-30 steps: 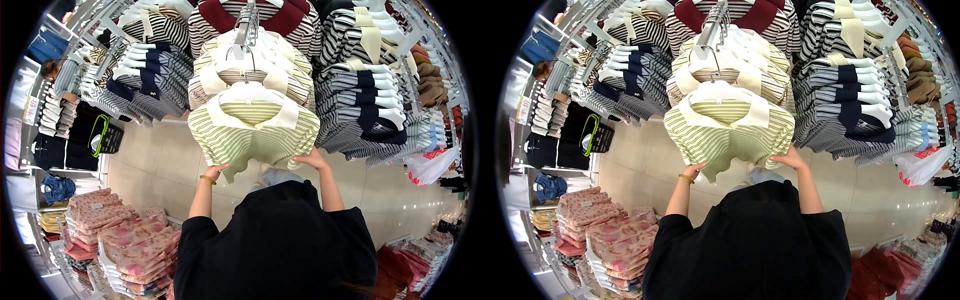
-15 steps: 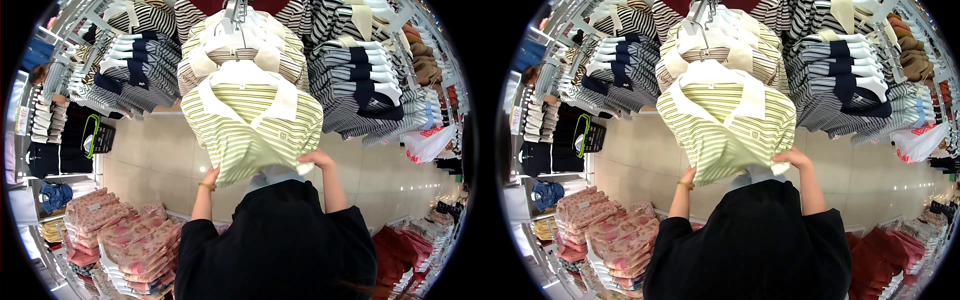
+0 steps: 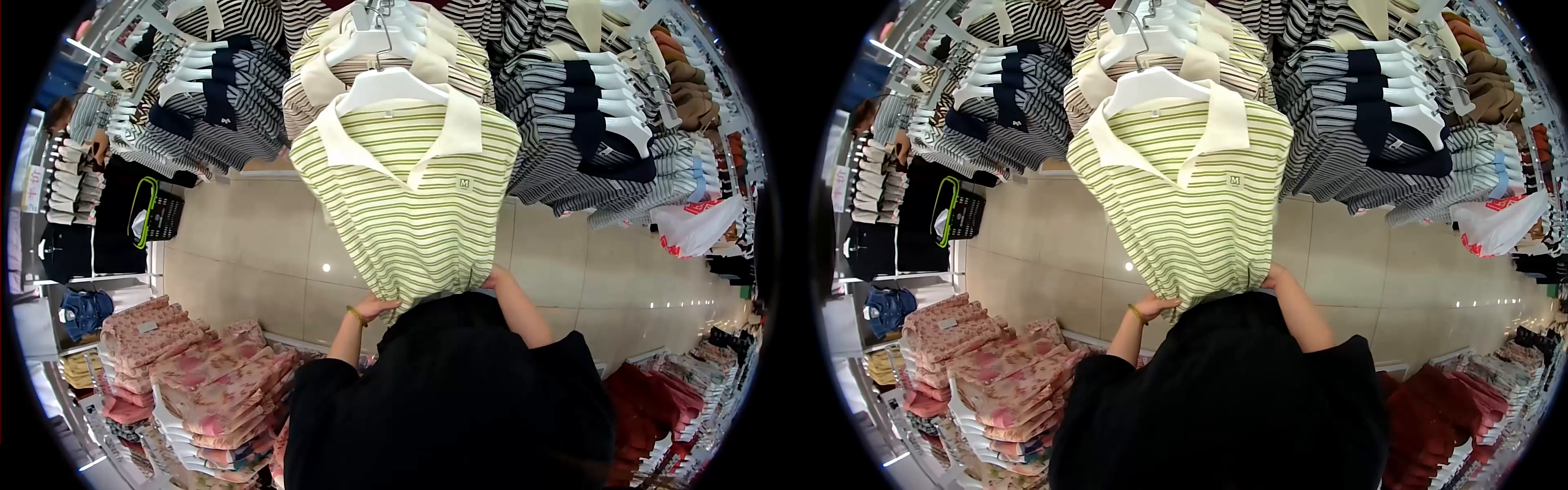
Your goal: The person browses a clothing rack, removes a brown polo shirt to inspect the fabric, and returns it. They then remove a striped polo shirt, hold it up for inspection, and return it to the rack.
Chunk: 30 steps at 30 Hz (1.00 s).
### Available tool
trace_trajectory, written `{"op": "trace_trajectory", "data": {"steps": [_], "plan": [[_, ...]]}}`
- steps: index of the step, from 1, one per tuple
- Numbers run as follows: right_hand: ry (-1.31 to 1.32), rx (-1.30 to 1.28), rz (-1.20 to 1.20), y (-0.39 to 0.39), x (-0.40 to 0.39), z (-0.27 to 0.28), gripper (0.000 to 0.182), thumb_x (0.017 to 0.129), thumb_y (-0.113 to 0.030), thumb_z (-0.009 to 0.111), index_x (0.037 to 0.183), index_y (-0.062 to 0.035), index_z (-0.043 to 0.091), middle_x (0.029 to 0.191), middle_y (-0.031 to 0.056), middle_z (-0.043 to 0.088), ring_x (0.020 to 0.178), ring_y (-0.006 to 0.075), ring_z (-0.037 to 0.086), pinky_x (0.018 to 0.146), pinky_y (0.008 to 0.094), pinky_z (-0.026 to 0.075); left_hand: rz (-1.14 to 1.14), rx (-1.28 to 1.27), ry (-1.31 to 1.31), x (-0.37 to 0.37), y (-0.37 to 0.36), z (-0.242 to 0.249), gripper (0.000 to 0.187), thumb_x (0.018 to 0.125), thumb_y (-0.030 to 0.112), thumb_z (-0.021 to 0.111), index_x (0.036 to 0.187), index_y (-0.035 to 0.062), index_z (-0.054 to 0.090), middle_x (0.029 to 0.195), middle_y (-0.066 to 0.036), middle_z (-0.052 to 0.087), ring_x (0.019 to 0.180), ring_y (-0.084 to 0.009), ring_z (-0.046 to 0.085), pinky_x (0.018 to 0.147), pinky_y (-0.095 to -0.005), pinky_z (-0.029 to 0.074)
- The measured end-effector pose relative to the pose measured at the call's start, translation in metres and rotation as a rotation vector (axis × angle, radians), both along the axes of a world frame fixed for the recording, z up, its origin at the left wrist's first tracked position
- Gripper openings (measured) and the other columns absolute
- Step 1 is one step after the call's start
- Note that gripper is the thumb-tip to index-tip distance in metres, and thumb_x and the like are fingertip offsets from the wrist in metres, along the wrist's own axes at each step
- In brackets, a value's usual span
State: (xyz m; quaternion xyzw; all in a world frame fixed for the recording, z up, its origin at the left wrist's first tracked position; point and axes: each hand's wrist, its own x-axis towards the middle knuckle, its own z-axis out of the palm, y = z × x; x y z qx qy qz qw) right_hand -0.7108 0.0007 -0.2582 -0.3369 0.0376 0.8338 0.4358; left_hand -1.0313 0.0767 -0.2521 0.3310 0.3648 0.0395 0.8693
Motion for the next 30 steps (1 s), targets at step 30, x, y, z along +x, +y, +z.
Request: {"op": "trace_trajectory", "data": {"steps": [30], "plan": [[-0.814, 0.371, 0.093, -0.133, 0.057, 0.029, 0.036, 0.07, -0.008, 0.07, 0.104, -0.0005, 0.061, 0.097, 0.0054, 0.064, 0.086, 0.0129, 0.058, 0.078, 0.026, 0.045, 1.02, 0.191, 0.146, -0.005, -0.179, -0.012, 0.026, 0.092, 0.028, 0.05, 0.102, 0.0037, 0.054, 0.098, -0.002, 0.059, 0.091, -0.0124, 0.054, 0.08, -0.0282, 0.044]]}}
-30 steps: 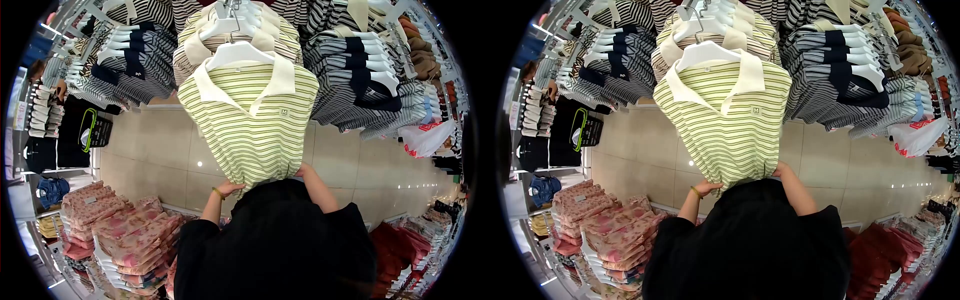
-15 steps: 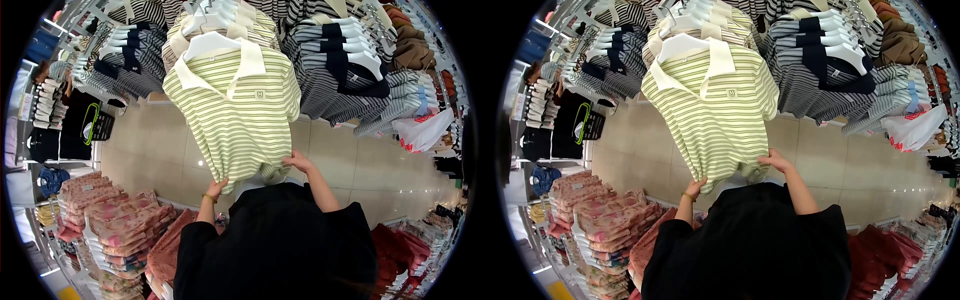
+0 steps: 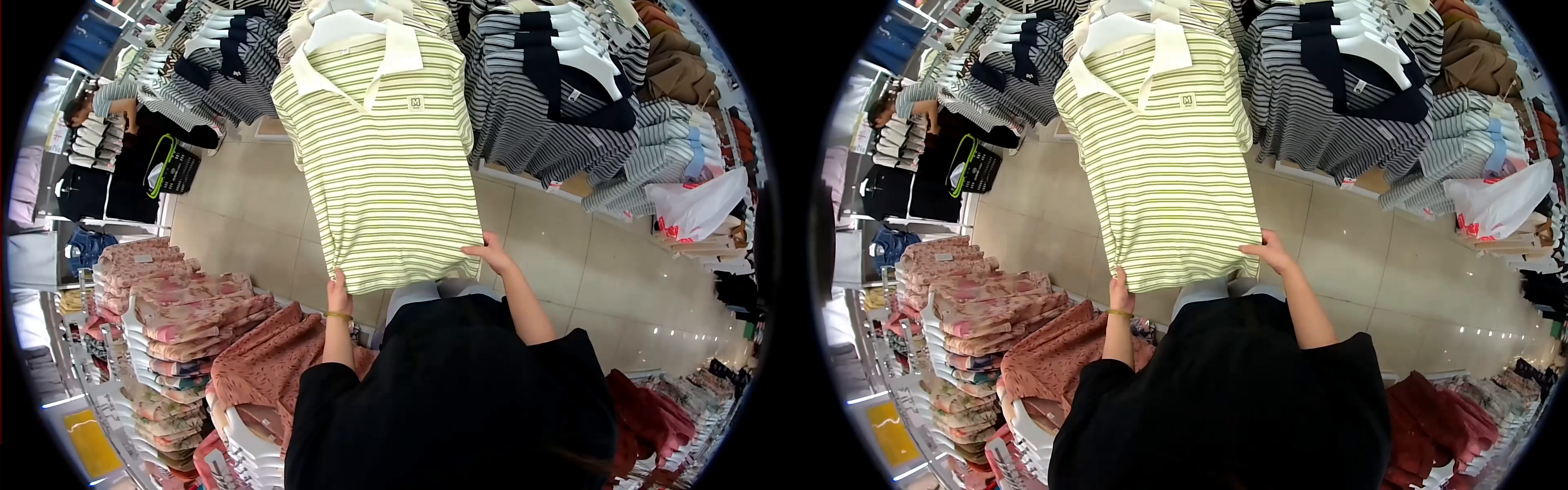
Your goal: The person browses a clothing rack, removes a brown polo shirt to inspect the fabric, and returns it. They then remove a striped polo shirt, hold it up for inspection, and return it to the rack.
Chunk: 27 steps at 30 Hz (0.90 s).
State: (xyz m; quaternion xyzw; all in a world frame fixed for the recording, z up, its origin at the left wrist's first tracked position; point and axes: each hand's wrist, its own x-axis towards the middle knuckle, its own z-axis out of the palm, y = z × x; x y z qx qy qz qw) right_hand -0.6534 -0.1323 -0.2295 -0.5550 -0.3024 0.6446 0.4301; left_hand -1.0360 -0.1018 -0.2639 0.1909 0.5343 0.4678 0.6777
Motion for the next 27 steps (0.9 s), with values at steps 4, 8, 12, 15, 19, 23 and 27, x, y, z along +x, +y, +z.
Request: {"op": "trace_trajectory", "data": {"steps": [4, 8, 12, 15, 19, 23, 27], "plan": [[0.265, 0.05, -0.166, -0.013, -0.003, 0.014, 0.048, 0.069, -0.002, 0.069, 0.114, -0.0016, 0.052, 0.106, 0.0079, 0.06, 0.097, 0.0159, 0.057, 0.085, 0.0277, 0.043, 0.067, 0.087, -0.045, 0.003, -0.006, 0.018, 0.025, 0.093, 0.023, 0.048, 0.107, 0.0029, 0.052, 0.1, -0.003, 0.057, 0.09, -0.013, 0.054, 0.08, -0.0295, 0.045], [0.353, 0.142, -0.233, -0.017, -0.011, 0.035, 0.062, 0.066, 0.005, 0.068, 0.122, -0.0024, 0.041, 0.112, 0.0094, 0.056, 0.102, 0.0176, 0.055, 0.089, 0.0304, 0.043, 0.07, 0.157, -0.091, 0.006, -0.011, 0.029, 0.02, 0.093, 0.013, 0.045, 0.11, 0.0029, 0.05, 0.103, -0.004, 0.057, 0.091, -0.0138, 0.055, 0.08, -0.0295, 0.046], [0.337, 0.146, -0.221, -0.022, -0.01, 0.04, 0.064, 0.065, 0.006, 0.068, 0.123, -0.0014, 0.041, 0.112, 0.0096, 0.055, 0.103, 0.0192, 0.054, 0.09, 0.0313, 0.043, 0.077, 0.205, -0.16, 0.008, -0.015, 0.032, 0.021, 0.092, 0.008, 0.044, 0.112, 0.0043, 0.049, 0.105, -0.005, 0.056, 0.092, -0.0145, 0.055, 0.082, -0.0312, 0.046], [0.312, 0.156, -0.197, -0.026, -0.007, 0.033, 0.066, 0.064, 0.007, 0.068, 0.124, -0.0003, 0.039, 0.113, 0.011, 0.054, 0.104, 0.0205, 0.053, 0.09, 0.0324, 0.044, 0.121, 0.2, -0.199, 0.011, -0.019, 0.036, 0.024, 0.091, 0.003, 0.044, 0.114, 0.0052, 0.048, 0.108, -0.006, 0.055, 0.094, -0.0158, 0.055, 0.084, -0.0331, 0.046], [0.318, 0.035, -0.222, -0.029, -0.005, 0.014, 0.063, 0.066, 0.005, 0.067, 0.123, 0.0024, 0.039, 0.111, 0.0135, 0.055, 0.101, 0.0215, 0.055, 0.087, 0.0322, 0.045, 0.158, 0.175, -0.233, 0.004, -0.021, 0.022, 0.029, 0.088, -0.002, 0.045, 0.116, 0.0053, 0.047, 0.11, -0.008, 0.054, 0.097, -0.0177, 0.055, 0.086, -0.033, 0.047], [0.342, -0.098, -0.341, -0.03, -0.004, 0.006, 0.057, 0.068, 0.0, 0.068, 0.119, 0.0044, 0.042, 0.105, 0.0152, 0.057, 0.095, 0.0216, 0.058, 0.082, 0.0317, 0.047, 0.178, 0.137, -0.247, 0.0, -0.021, 0.021, 0.031, 0.087, -0.004, 0.046, 0.118, 0.004, 0.045, 0.111, -0.01, 0.054, 0.099, -0.0191, 0.055, 0.087, -0.0331, 0.048], [0.339, -0.081, -0.384, -0.03, -0.008, 0.013, 0.052, 0.07, -0.006, 0.07, 0.115, 0.0034, 0.046, 0.102, 0.0144, 0.059, 0.093, 0.0209, 0.058, 0.081, 0.031, 0.047, 0.208, 0.12, -0.275, 0.005, -0.02, 0.032, 0.028, 0.088, -0.003, 0.046, 0.116, 0.0014, 0.045, 0.111, -0.011, 0.054, 0.099, -0.0205, 0.055, 0.086, -0.0347, 0.049]]}}
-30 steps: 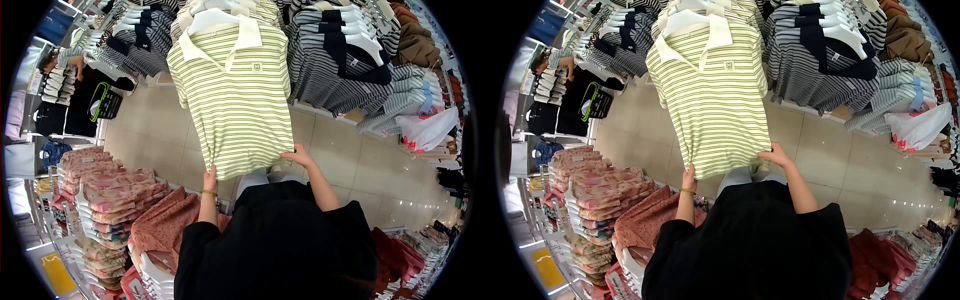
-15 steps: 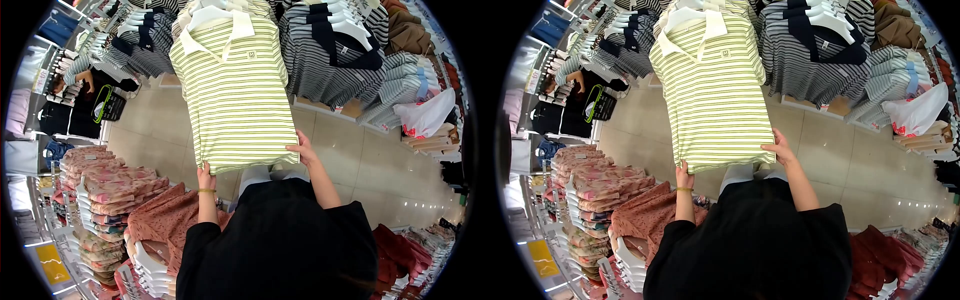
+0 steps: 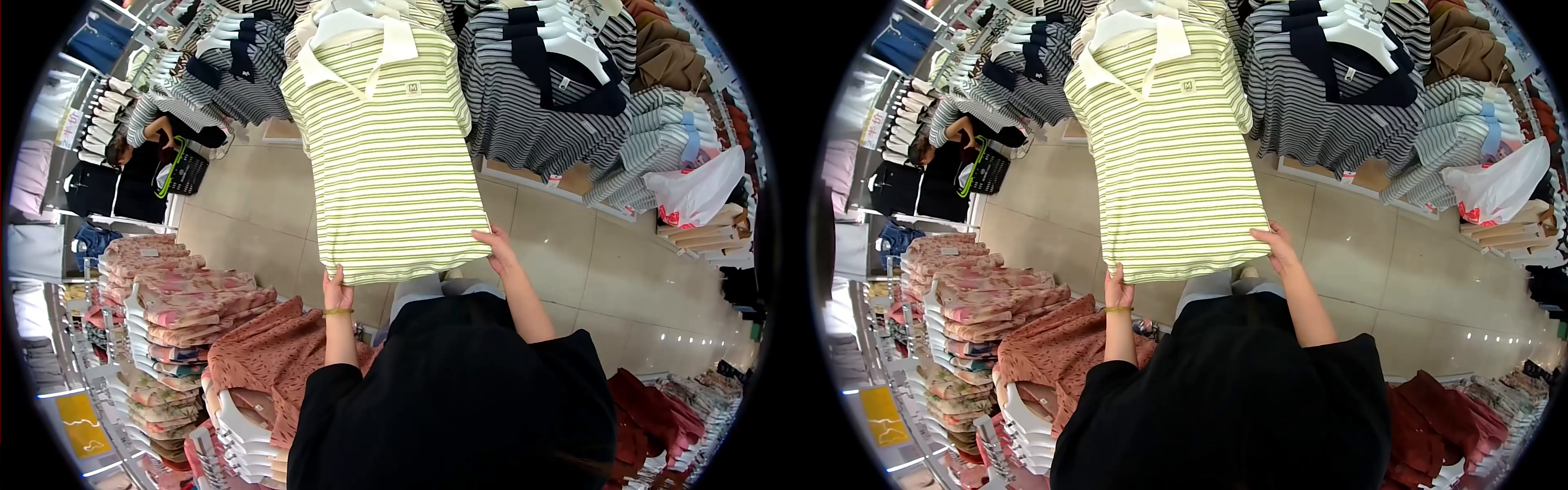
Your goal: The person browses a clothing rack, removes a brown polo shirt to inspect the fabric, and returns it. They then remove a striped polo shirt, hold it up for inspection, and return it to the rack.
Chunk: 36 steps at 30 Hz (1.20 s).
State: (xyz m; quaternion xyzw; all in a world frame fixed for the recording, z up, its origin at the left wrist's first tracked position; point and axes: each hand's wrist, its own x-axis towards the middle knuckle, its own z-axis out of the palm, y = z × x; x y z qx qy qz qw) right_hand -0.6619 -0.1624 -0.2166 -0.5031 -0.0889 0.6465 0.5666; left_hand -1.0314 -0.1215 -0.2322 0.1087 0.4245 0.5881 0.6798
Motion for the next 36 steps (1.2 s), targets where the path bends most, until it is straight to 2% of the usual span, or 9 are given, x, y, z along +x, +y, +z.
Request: {"op": "trace_trajectory", "data": {"steps": [2, 6, 8, 11, 14, 20, 24, 30, 36], "plan": [[-0.071, 0.021, 0.005, 0.0, -0.003, 0.002, 0.046, 0.073, -0.013, 0.07, 0.111, 0.0023, 0.048, 0.099, 0.013, 0.06, 0.092, 0.0197, 0.059, 0.081, 0.0302, 0.046, 0.025, 0.0, -0.06, 0.001, 0.002, 0.002, 0.027, 0.089, 0.004, 0.049, 0.116, -0.0011, 0.045, 0.112, -0.012, 0.054, 0.101, -0.0212, 0.055, 0.087, -0.0349, 0.048], [-0.098, 0.054, -0.003, 0.0, -0.003, -0.009, 0.041, 0.076, -0.017, 0.07, 0.108, 0.0005, 0.05, 0.098, 0.0108, 0.06, 0.091, 0.0173, 0.058, 0.08, 0.0289, 0.046, -0.002, -0.032, -0.168, 0.002, 0.005, 0.0, 0.033, 0.09, 0.014, 0.05, 0.119, -0.0018, 0.044, 0.115, -0.013, 0.053, 0.103, -0.0218, 0.054, 0.088, -0.0344, 0.048], [0.042, 0.033, -0.112, 0.001, -0.001, -0.014, 0.038, 0.077, -0.015, 0.068, 0.108, -0.0002, 0.051, 0.097, 0.0087, 0.061, 0.089, 0.0154, 0.058, 0.079, 0.0279, 0.046, -0.054, -0.017, -0.182, 0.004, 0.005, -0.001, 0.04, 0.091, 0.024, 0.048, 0.121, -0.0018, 0.042, 0.117, -0.013, 0.052, 0.105, -0.0222, 0.053, 0.09, -0.0346, 0.047], [0.126, 0.042, -0.174, 0.0, 0.0, -0.011, 0.036, 0.076, -0.011, 0.068, 0.107, -0.0012, 0.052, 0.097, 0.007, 0.06, 0.088, 0.0147, 0.058, 0.078, 0.0274, 0.045, -0.055, -0.022, -0.143, 0.011, 0.005, -0.002, 0.042, 0.092, 0.028, 0.045, 0.123, -0.0002, 0.041, 0.119, -0.011, 0.051, 0.106, -0.0229, 0.052, 0.092, -0.0357, 0.045], [0.07, 0.071, -0.169, -0.001, 0.001, -0.009, 0.037, 0.074, -0.007, 0.068, 0.107, -0.001, 0.053, 0.098, 0.0072, 0.06, 0.088, 0.0156, 0.058, 0.078, 0.0277, 0.046, -0.016, -0.053, -0.187, 0.017, 0.004, -0.005, 0.037, 0.093, 0.027, 0.043, 0.119, 0.0017, 0.045, 0.116, -0.011, 0.053, 0.104, -0.0225, 0.054, 0.089, -0.0353, 0.049], [0.146, 0.09, -0.237, -0.003, 0.002, -0.017, 0.04, 0.072, 0.0, 0.063, 0.11, 0.0, 0.052, 0.102, 0.0084, 0.06, 0.091, 0.0183, 0.058, 0.08, 0.0292, 0.047, 0.02, -0.087, -0.189, 0.018, 0.003, -0.014, 0.037, 0.094, 0.028, 0.04, 0.121, 0.0035, 0.044, 0.117, -0.009, 0.054, 0.104, -0.0225, 0.054, 0.089, -0.0368, 0.048], [0.177, 0.104, -0.271, -0.003, 0.004, -0.02, 0.039, 0.075, -0.001, 0.06, 0.113, -0.0003, 0.051, 0.101, 0.0085, 0.06, 0.093, 0.0184, 0.057, 0.081, 0.0296, 0.046, -0.018, -0.045, -0.189, 0.014, 0.001, -0.017, 0.035, 0.093, 0.024, 0.043, 0.124, 0.0065, 0.04, 0.12, -0.008, 0.051, 0.107, -0.0216, 0.052, 0.091, -0.038, 0.045], [0.235, 0.102, -0.311, -0.005, 0.005, -0.03, 0.038, 0.078, -0.003, 0.057, 0.116, -0.0015, 0.05, 0.104, 0.0079, 0.058, 0.097, 0.0183, 0.056, 0.084, 0.03, 0.044, -0.06, 0.071, -0.13, 0.011, -0.001, -0.023, 0.027, 0.093, 0.019, 0.045, 0.116, 0.0061, 0.043, 0.117, -0.007, 0.051, 0.106, -0.0219, 0.051, 0.092, -0.0388, 0.043], [0.297, 0.089, -0.389, -0.003, 0.005, -0.042, 0.035, 0.084, -0.009, 0.057, 0.117, -0.0024, 0.048, 0.107, 0.007, 0.058, 0.097, 0.0184, 0.055, 0.085, 0.0305, 0.044, 0.043, 0.045, -0.209, 0.012, -0.003, -0.019, 0.026, 0.091, 0.015, 0.046, 0.116, 0.0062, 0.044, 0.118, -0.008, 0.051, 0.107, -0.0234, 0.05, 0.093, -0.0392, 0.042]]}}
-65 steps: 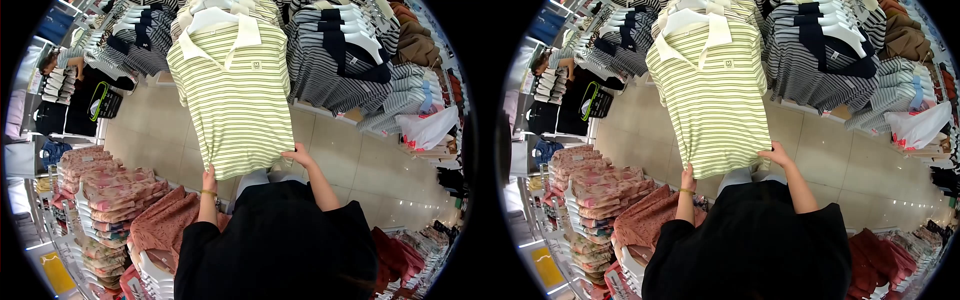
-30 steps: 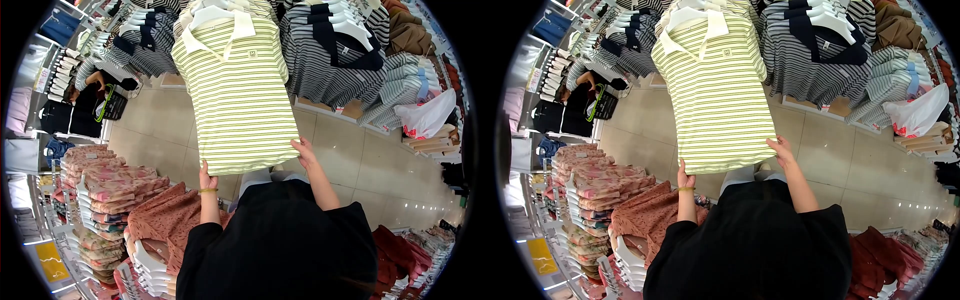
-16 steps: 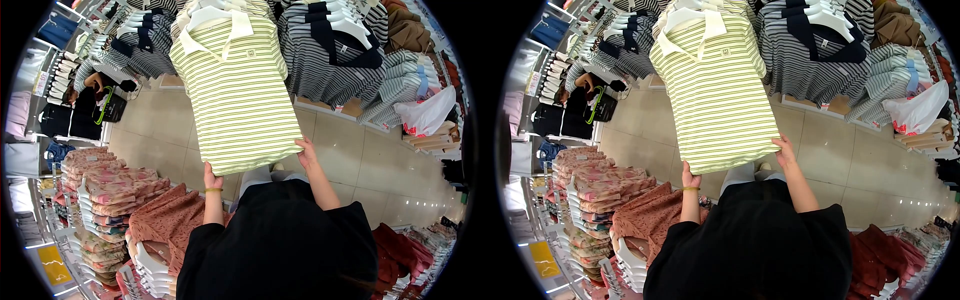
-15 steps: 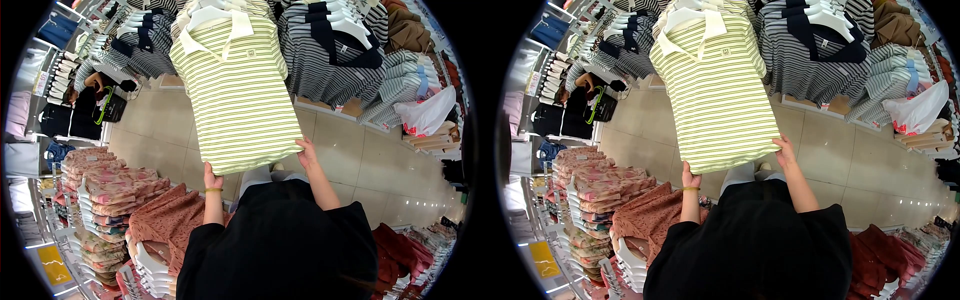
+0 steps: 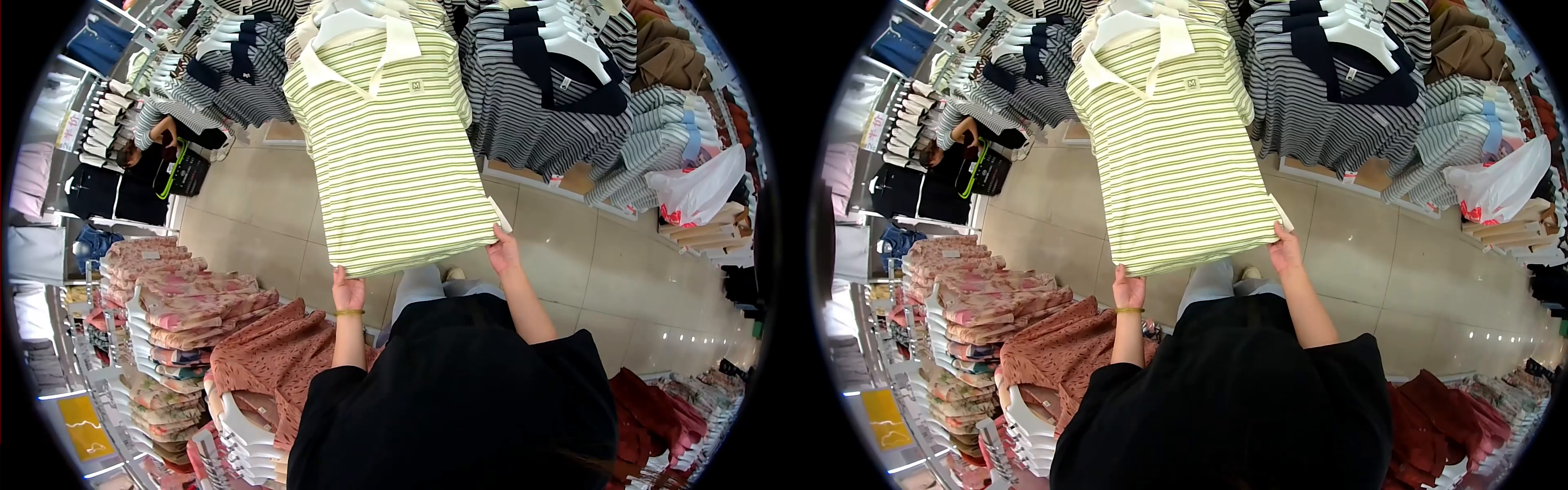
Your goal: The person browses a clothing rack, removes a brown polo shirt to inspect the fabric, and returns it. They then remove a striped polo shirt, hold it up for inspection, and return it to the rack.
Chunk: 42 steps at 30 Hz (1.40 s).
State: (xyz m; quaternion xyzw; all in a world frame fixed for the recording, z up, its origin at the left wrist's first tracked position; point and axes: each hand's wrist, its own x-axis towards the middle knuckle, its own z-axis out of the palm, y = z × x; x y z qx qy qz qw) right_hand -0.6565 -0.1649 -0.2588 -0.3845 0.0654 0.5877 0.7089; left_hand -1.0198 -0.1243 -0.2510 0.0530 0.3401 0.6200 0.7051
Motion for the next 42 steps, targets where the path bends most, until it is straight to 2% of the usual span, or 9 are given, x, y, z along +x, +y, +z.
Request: {"op": "trace_trajectory", "data": {"steps": [8, 15, 18, 20, 24, 26, 33, 39, 42], "plan": [[0.052, 0.0, 0.004, -0.001, 0.001, 0.002, 0.033, 0.088, -0.014, 0.051, 0.118, -0.0012, 0.047, 0.113, 0.0085, 0.056, 0.103, 0.0203, 0.054, 0.089, 0.0335, 0.044, 0.005, -0.058, -0.222, -0.007, 0.004, -0.003, 0.027, 0.091, 0.012, 0.041, 0.115, -0.0007, 0.046, 0.119, -0.015, 0.051, 0.109, -0.0279, 0.05, 0.094, -0.0424, 0.042], [0.087, 0.033, -0.02, 0.001, 0.001, 0.005, 0.034, 0.089, -0.017, 0.051, 0.118, -0.0007, 0.047, 0.113, 0.0086, 0.056, 0.102, 0.0201, 0.054, 0.088, 0.0327, 0.044, 0.026, -0.152, -0.22, -0.01, 0.006, -0.017, 0.031, 0.09, 0.006, 0.039, 0.117, -0.0056, 0.043, 0.12, -0.018, 0.05, 0.112, -0.03, 0.048, 0.098, -0.0427, 0.038], [0.09, 0.059, -0.031, 0.001, 0.003, 0.001, 0.034, 0.088, -0.016, 0.052, 0.118, -0.0012, 0.047, 0.113, 0.0086, 0.056, 0.103, 0.0203, 0.054, 0.088, 0.0332, 0.044, 0.059, -0.152, -0.1, -0.009, 0.006, -0.018, 0.031, 0.086, 0.001, 0.042, 0.117, -0.0061, 0.043, 0.12, -0.018, 0.05, 0.111, -0.03, 0.048, 0.098, -0.0418, 0.039], [0.067, 0.074, -0.043, 0.001, 0.004, 0.0, 0.034, 0.087, -0.014, 0.053, 0.118, -0.0016, 0.047, 0.113, 0.0089, 0.056, 0.103, 0.021, 0.054, 0.089, 0.0337, 0.044, 0.022, -0.149, -0.121, -0.01, 0.006, -0.015, 0.03, 0.082, -0.004, 0.045, 0.112, -0.0013, 0.045, 0.112, -0.014, 0.053, 0.105, -0.028, 0.051, 0.093, -0.04, 0.044], [0.055, 0.08, -0.039, 0.002, 0.005, 0.002, 0.035, 0.085, -0.01, 0.054, 0.118, -0.0015, 0.047, 0.112, 0.0096, 0.056, 0.103, 0.0221, 0.055, 0.088, 0.0343, 0.045, 0.048, -0.131, -0.037, -0.008, 0.006, -0.014, 0.032, 0.083, -0.004, 0.042, 0.115, -0.0053, 0.044, 0.118, -0.018, 0.05, 0.11, -0.0307, 0.048, 0.096, -0.0408, 0.041], [0.05, 0.078, -0.039, 0.002, 0.006, 0.003, 0.035, 0.085, -0.008, 0.053, 0.118, -0.0006, 0.046, 0.111, 0.011, 0.056, 0.102, 0.0232, 0.055, 0.087, 0.0347, 0.046, 0.019, -0.154, -0.04, -0.01, 0.006, -0.014, 0.034, 0.079, -0.009, 0.042, 0.112, -0.0007, 0.044, 0.116, -0.015, 0.05, 0.108, -0.0286, 0.049, 0.094, -0.0411, 0.043], [0.006, 0.052, -0.068, 0.002, 0.009, 0.003, 0.032, 0.084, -0.006, 0.054, 0.115, -0.0007, 0.047, 0.107, 0.0124, 0.057, 0.098, 0.0227, 0.057, 0.084, 0.0334, 0.047, 0.029, -0.168, -0.023, -0.01, 0.003, -0.019, 0.038, 0.075, -0.014, 0.041, 0.11, -0.0002, 0.044, 0.116, -0.016, 0.049, 0.108, -0.0306, 0.048, 0.095, -0.0437, 0.042], [-0.008, 0.028, -0.096, 0.0, 0.01, -0.002, 0.025, 0.083, -0.003, 0.054, 0.107, -0.0019, 0.049, 0.101, 0.0115, 0.057, 0.093, 0.0215, 0.057, 0.08, 0.0322, 0.049, 0.019, -0.166, -0.038, -0.011, 0.005, -0.024, 0.041, 0.072, -0.017, 0.039, 0.109, -0.0013, 0.043, 0.118, -0.017, 0.049, 0.11, -0.0321, 0.048, 0.096, -0.0445, 0.041], [0.006, -0.018, -0.139, -0.002, 0.009, -0.002, 0.022, 0.082, -0.001, 0.054, 0.103, -0.0037, 0.05, 0.098, 0.0115, 0.058, 0.091, 0.0217, 0.058, 0.078, 0.0322, 0.049, 0.032, -0.163, 0.022, -0.009, 0.003, -0.022, 0.046, 0.07, -0.014, 0.038, 0.115, -0.0074, 0.044, 0.12, -0.018, 0.049, 0.111, -0.0314, 0.047, 0.097, -0.0414, 0.04]]}}
